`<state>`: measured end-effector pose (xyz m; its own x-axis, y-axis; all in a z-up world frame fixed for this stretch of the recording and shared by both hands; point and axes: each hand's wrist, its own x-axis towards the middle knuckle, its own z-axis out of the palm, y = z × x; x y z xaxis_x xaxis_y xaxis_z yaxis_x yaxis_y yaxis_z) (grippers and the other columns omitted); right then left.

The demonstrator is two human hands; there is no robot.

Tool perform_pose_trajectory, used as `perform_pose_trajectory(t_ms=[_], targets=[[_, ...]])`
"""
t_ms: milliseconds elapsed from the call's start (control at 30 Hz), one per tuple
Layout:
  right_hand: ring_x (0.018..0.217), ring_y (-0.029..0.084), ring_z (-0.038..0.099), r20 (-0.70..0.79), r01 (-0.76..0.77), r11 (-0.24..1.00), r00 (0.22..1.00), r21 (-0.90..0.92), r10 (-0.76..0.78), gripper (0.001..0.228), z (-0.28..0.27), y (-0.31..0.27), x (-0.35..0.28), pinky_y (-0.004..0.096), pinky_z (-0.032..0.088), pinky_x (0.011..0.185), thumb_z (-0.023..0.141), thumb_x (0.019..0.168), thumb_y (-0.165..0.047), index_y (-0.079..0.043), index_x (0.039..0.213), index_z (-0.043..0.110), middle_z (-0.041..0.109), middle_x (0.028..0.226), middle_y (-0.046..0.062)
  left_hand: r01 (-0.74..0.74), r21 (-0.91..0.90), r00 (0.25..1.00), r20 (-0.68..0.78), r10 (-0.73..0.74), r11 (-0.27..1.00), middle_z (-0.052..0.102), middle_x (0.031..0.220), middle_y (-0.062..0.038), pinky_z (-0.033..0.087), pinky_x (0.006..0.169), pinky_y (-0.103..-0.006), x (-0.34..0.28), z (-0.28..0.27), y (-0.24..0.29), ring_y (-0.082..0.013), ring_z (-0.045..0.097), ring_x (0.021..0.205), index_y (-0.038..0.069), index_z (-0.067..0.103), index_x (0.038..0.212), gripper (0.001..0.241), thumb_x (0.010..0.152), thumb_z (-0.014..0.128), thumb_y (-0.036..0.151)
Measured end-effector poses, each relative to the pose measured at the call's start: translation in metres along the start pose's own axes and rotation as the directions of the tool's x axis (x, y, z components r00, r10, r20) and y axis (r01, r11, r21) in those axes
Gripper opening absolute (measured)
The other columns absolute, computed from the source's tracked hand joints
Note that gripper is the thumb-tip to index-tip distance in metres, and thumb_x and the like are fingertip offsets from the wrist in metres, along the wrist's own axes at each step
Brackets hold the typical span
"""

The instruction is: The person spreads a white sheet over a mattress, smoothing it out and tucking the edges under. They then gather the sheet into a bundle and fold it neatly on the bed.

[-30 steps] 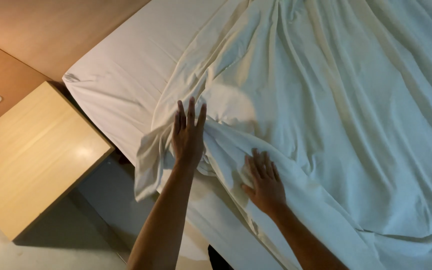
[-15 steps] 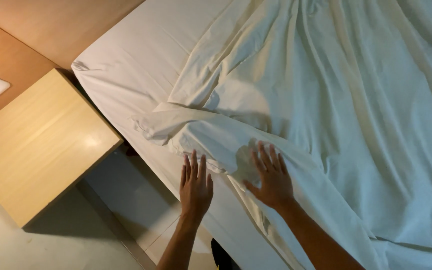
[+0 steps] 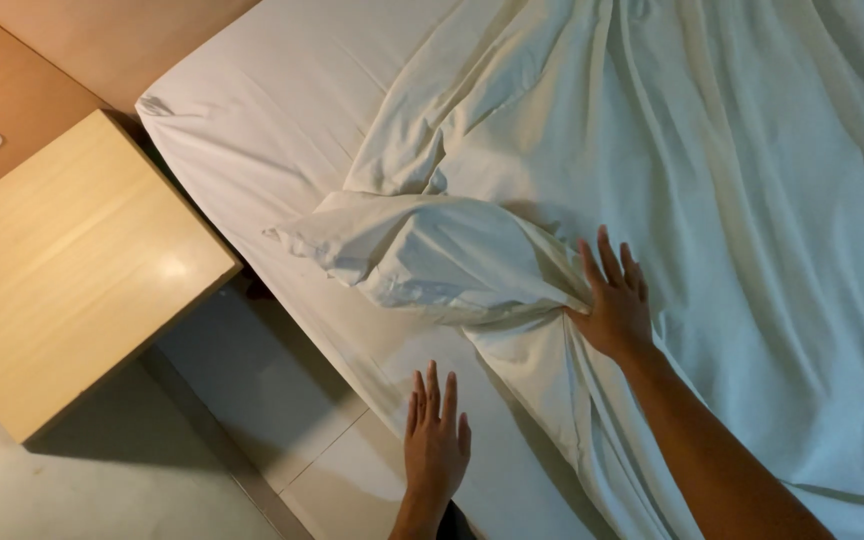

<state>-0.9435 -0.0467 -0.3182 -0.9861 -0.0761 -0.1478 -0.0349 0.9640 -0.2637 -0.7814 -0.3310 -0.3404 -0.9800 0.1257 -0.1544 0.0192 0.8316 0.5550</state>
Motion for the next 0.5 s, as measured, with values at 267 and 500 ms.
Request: perform_pose_trajectory(t_ms=[267, 500], targets=[[0.154, 0.041, 0.027, -0.101, 0.216, 0.928, 0.961, -0.302, -0.256, 0.076, 0.045, -0.065, -0.101, 0.052, 0.028, 0.122, 0.07, 0.092, -0.022, -0.01, 0.158, 0.034, 0.021, 0.171, 0.015, -0.002, -0.049, 1.0, 0.009, 0.003, 0.999, 0.021, 0.168, -0.02, 0.023, 0.121, -0.051, -0.019, 0.024, 0.021, -0.041, 0.019, 0.154, 0.007, 0.038, 0.155, 0.065, 0.094, 0.062, 0.015], [0.148, 0.032, 0.035, 0.009, 0.256, 0.899, 0.963, -0.356, -0.271, 0.056, 0.106, -0.055, -0.163, 0.046, 0.03, 0.12, 0.06, 0.093, -0.023, -0.001, 0.143, 0.056, 0.04, 0.161, 0.015, 0.081, -0.076, 0.996, 0.026, -0.08, 0.994, 0.021, 0.167, -0.021, 0.022, 0.122, -0.0502, -0.04, 0.034, 0.018, -0.0402, 0.018, 0.155, 0.007, 0.041, 0.152, 0.066, 0.091, 0.066, 0.014]])
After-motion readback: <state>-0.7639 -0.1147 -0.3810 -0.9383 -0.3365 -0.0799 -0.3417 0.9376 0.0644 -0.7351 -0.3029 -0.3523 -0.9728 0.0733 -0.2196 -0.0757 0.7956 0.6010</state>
